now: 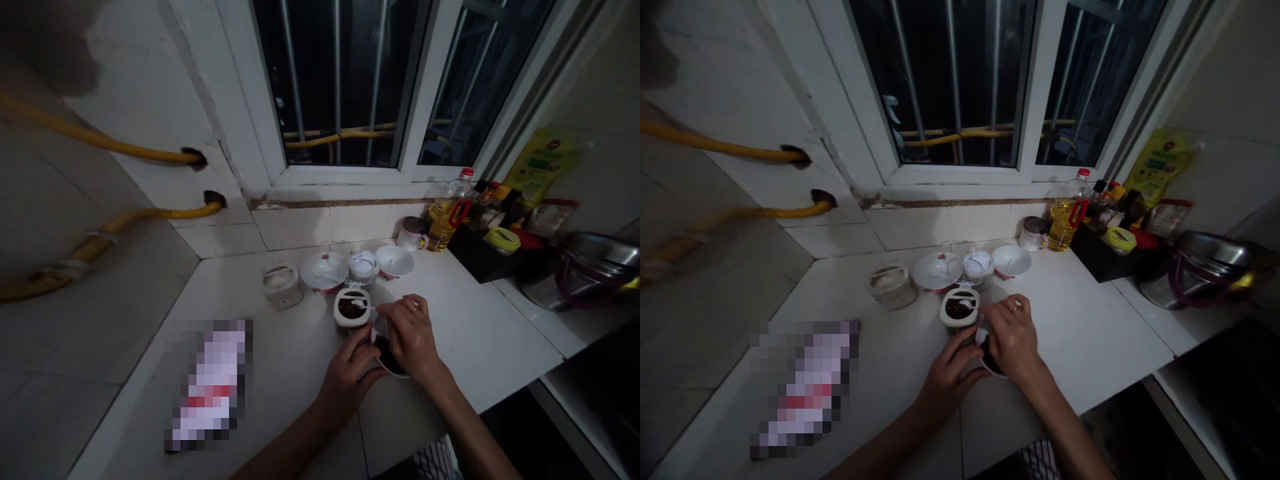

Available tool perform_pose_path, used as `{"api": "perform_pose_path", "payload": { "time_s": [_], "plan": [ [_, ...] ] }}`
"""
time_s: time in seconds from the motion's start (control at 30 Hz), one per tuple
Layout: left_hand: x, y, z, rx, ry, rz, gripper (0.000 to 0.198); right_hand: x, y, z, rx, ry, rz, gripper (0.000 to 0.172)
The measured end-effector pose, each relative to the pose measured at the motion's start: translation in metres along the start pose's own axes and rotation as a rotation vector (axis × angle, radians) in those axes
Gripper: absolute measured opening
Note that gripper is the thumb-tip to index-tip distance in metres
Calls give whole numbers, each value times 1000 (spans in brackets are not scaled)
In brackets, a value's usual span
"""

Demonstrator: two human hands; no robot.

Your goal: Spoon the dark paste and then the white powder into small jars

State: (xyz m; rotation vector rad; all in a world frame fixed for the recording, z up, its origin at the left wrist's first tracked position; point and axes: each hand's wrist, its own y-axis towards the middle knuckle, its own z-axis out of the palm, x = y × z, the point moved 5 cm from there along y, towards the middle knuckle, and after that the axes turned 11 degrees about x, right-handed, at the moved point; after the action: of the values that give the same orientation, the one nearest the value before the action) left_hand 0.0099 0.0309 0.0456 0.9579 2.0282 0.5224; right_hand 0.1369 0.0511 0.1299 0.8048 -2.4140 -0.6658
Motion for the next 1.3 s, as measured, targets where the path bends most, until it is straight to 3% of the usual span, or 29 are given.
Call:
{"api": "perform_pose_path", "payload": {
  "time_s": [0.07,0.23,0.4,0.53,0.7,1.03,1.13,1.3],
  "plan": [
    [1,0,0,5,-6,-2,16,0,-3,-5,-14,-36,-28,27],
    [2,-2,3,29,-36,-8,17,-22,-30,-41,-157,35,187,17],
    [-4,-2,5,37,41,72,20,-30,-53,-51,96,-178,179,15],
    [-9,-2,2,8,105,111,19,-29,-65,-46,179,-249,181,17],
    [-11,-1,-1,15,132,117,19,-31,-76,-30,202,56,426,18],
    [-10,-2,0,27,138,119,18,-48,-86,-12,7,621,843,29],
    [-10,-2,0,17,138,125,19,-50,-88,-14,-22,533,832,27],
    [-10,-2,0,29,134,114,18,-41,-82,-12,33,231,647,20]
  ]
}}
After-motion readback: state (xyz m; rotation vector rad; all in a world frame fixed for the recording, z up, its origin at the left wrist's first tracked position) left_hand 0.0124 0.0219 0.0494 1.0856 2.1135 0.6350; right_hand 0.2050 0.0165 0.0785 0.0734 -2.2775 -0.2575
